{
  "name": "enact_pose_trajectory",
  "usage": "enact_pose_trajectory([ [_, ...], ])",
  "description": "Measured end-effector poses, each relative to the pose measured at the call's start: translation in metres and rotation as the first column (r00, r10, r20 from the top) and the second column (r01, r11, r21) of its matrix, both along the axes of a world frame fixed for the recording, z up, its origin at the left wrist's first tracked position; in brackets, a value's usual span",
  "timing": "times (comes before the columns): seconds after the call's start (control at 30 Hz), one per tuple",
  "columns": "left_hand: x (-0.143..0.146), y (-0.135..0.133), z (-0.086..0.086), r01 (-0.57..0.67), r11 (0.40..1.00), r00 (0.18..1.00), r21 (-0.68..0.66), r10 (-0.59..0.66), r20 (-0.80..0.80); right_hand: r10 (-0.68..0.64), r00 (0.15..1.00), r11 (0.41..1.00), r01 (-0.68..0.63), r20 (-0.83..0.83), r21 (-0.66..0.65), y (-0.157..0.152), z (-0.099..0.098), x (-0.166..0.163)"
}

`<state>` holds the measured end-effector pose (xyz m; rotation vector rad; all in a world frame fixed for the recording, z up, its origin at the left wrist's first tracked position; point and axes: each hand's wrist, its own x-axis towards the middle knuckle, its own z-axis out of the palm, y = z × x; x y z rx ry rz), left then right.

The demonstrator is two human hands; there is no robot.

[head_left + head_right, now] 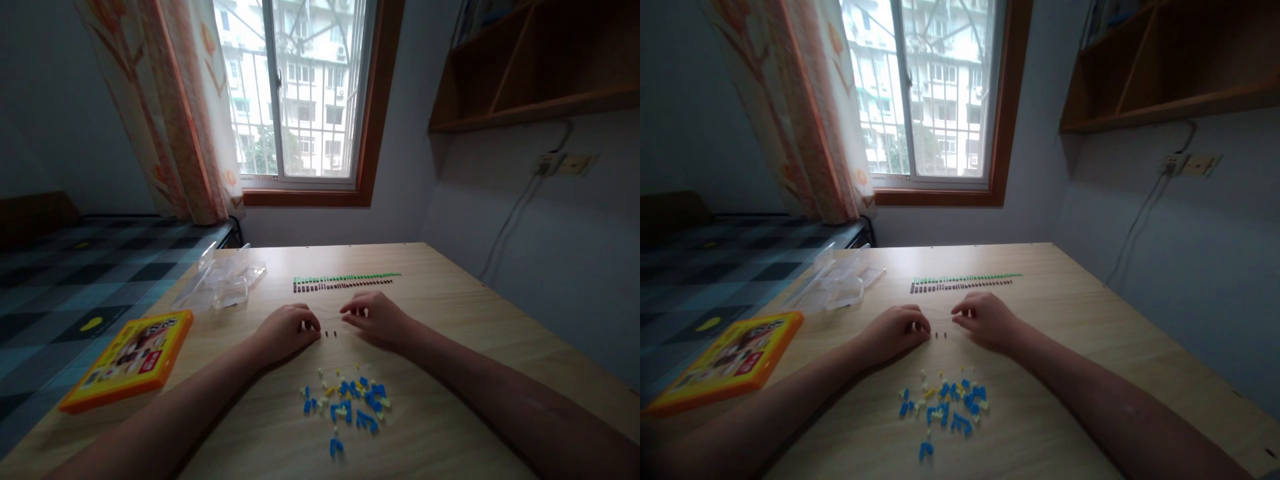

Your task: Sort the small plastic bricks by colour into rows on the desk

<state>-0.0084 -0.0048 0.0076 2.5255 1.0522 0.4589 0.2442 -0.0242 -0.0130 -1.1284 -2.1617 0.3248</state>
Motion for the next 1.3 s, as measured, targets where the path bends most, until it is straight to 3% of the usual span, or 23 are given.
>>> enact_pose_trajectory([
  [0.13,0.000,0.000,-0.001,-0.005,1.000,1.000,0.010,0.005,-0.005,0.028,0.999,0.999,-0.026,0.040,-0.043,-0.012,-0.003,-0.019],
  [0.53,-0.001,0.002,-0.003,-0.014,1.000,1.000,-0.003,0.014,-0.018,0.015,0.992,1.000,-0.015,0.129,0.004,-0.009,-0.010,-0.018],
  [0.63,-0.002,0.002,-0.003,0.001,1.000,1.000,-0.003,-0.001,-0.016,-0.023,0.995,0.998,0.018,0.092,0.053,0.003,-0.006,0.003],
  [0.73,-0.002,0.003,-0.003,0.004,1.000,1.000,-0.002,-0.004,-0.021,-0.138,0.988,0.984,0.129,0.072,0.120,0.024,0.001,0.048],
  [0.9,-0.002,0.003,-0.004,0.005,1.000,1.000,0.010,-0.005,-0.023,-0.505,0.858,0.861,0.495,0.096,0.113,0.052,-0.007,0.132],
  [0.97,-0.002,0.003,-0.004,0.009,1.000,1.000,0.014,-0.008,-0.023,-0.571,0.809,0.820,0.568,0.138,0.063,0.056,-0.015,0.151],
  [1.1,-0.002,0.003,-0.003,0.005,1.000,1.000,0.008,-0.005,-0.023,-0.586,0.789,0.806,0.591,0.182,0.031,0.060,-0.028,0.157],
  [1.3,-0.002,0.002,-0.002,0.002,1.000,1.000,0.003,-0.002,-0.027,-0.583,0.785,0.805,0.592,0.211,0.022,0.067,-0.030,0.146],
])
